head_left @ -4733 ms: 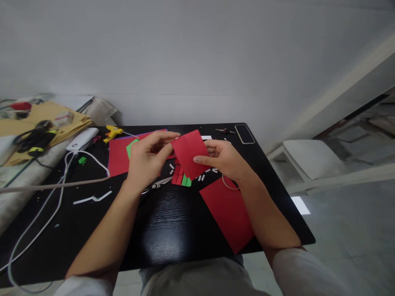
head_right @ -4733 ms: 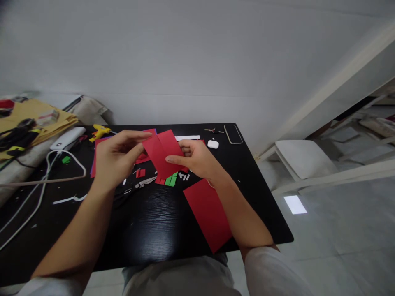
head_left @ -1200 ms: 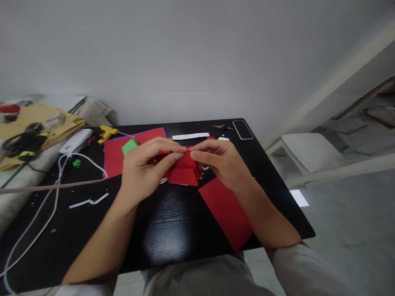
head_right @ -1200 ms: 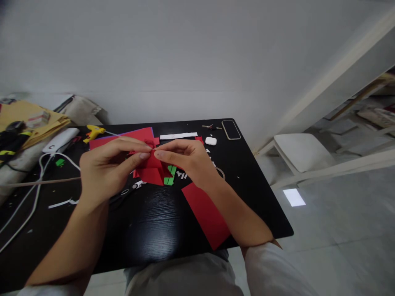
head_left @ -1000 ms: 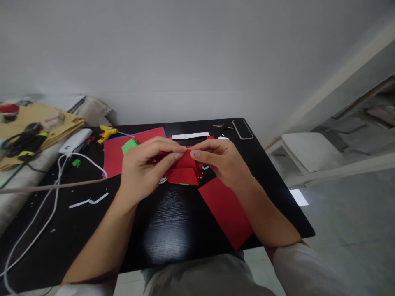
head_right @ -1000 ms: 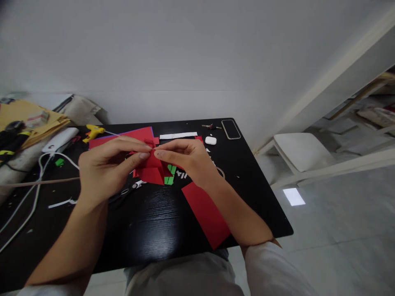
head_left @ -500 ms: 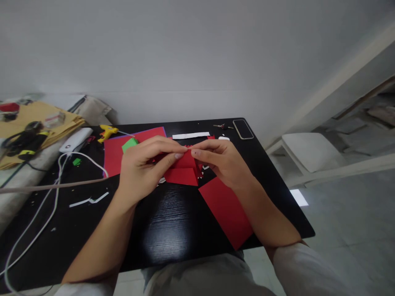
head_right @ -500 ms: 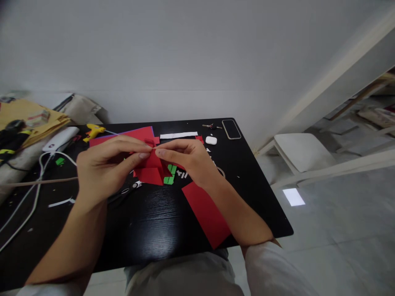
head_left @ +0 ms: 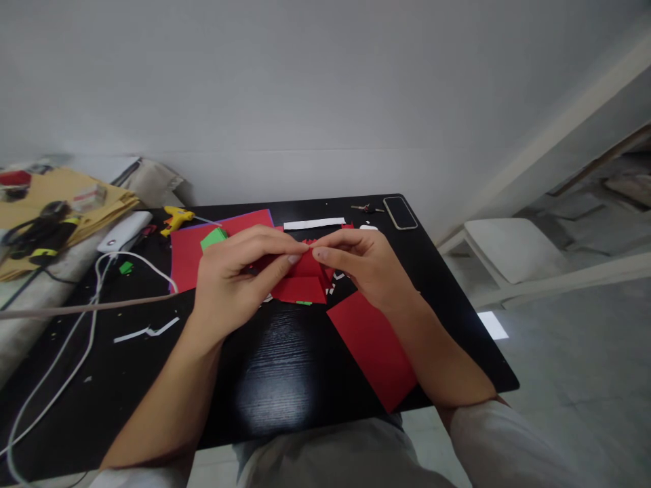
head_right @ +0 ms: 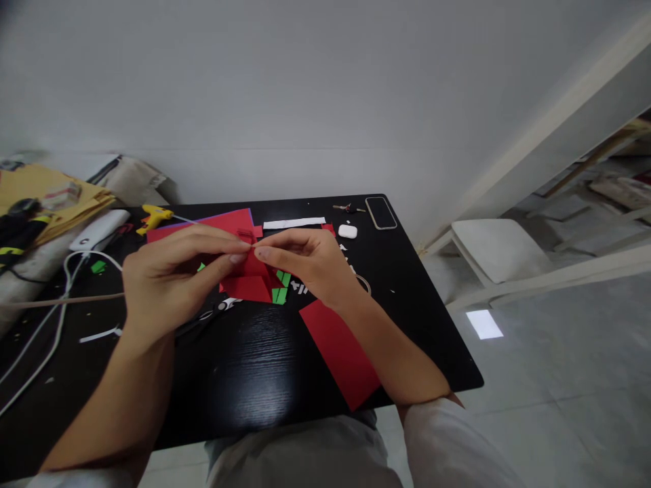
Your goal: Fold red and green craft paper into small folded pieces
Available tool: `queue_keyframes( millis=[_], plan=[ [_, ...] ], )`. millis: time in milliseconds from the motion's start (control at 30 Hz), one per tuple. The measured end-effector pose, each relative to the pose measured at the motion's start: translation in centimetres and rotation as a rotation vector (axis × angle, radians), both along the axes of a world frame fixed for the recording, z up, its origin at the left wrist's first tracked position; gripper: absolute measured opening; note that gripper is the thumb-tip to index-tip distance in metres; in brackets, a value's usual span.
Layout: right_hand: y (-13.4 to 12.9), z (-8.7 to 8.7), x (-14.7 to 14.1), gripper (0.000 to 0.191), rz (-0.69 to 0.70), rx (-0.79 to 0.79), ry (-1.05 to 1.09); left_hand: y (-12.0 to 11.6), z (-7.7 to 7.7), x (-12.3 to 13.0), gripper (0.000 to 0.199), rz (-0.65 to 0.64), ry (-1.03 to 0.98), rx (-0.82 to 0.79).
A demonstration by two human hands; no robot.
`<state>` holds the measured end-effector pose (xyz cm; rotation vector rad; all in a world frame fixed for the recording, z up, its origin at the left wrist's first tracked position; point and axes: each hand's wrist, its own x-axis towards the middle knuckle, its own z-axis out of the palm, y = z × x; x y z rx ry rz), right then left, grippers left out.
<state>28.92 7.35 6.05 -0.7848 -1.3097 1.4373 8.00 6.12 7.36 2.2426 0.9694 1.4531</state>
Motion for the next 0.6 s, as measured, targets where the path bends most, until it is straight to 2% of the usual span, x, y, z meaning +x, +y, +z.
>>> queue_keyframes(
  millis=[200,600],
  plan=[
    [-0.25,0.43,-0.1,0.012,-0.025,0.038,-0.023,-0.05,0.09,0.04,0.019,0.013,0.01,0.006],
    [-0.07,0.1,-0.05,0.017,-0.022,0.035,-0.036,0.13,-0.24,-0.12,0.019,0.017,0.009,0.026]
  ],
)
